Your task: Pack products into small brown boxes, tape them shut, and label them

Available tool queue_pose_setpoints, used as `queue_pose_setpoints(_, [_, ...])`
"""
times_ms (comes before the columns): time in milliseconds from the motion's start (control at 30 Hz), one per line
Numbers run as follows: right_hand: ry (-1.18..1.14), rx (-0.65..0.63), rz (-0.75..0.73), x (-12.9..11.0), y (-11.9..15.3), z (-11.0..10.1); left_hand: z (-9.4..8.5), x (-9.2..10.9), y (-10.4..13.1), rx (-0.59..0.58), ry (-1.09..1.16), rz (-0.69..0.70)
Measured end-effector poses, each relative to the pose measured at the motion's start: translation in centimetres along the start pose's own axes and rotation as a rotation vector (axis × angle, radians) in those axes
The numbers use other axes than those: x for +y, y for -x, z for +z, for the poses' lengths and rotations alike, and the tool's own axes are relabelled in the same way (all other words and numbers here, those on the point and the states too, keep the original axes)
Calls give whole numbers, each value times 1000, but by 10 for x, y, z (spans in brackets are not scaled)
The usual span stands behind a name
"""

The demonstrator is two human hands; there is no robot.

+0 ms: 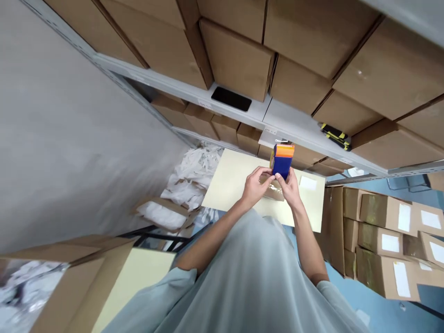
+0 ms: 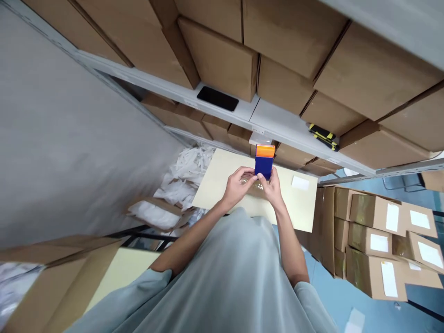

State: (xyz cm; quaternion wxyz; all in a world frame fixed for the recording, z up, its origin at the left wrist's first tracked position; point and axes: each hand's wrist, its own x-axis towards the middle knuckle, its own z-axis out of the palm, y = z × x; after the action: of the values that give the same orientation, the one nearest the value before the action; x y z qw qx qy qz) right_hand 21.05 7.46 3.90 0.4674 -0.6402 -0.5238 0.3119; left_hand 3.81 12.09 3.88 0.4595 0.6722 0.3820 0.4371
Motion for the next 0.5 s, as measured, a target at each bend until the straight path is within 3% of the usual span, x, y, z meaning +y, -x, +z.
queue_pose_setpoints(100, [-108,8,103,-13,31,20,-10,5,27,31,-5,-31])
queue_pose_setpoints(233, [-296,-22,206,-20,33,31,-22,-3,40,-10,-18,-28])
queue_pose_setpoints(367, [-330,-47,270,-17,29,41,-42,-12,34,-78,-54,-20])
queue_pose_setpoints(500, [-310,-122,270,-22,37,47,-76,0,7,-3,-88,-61])
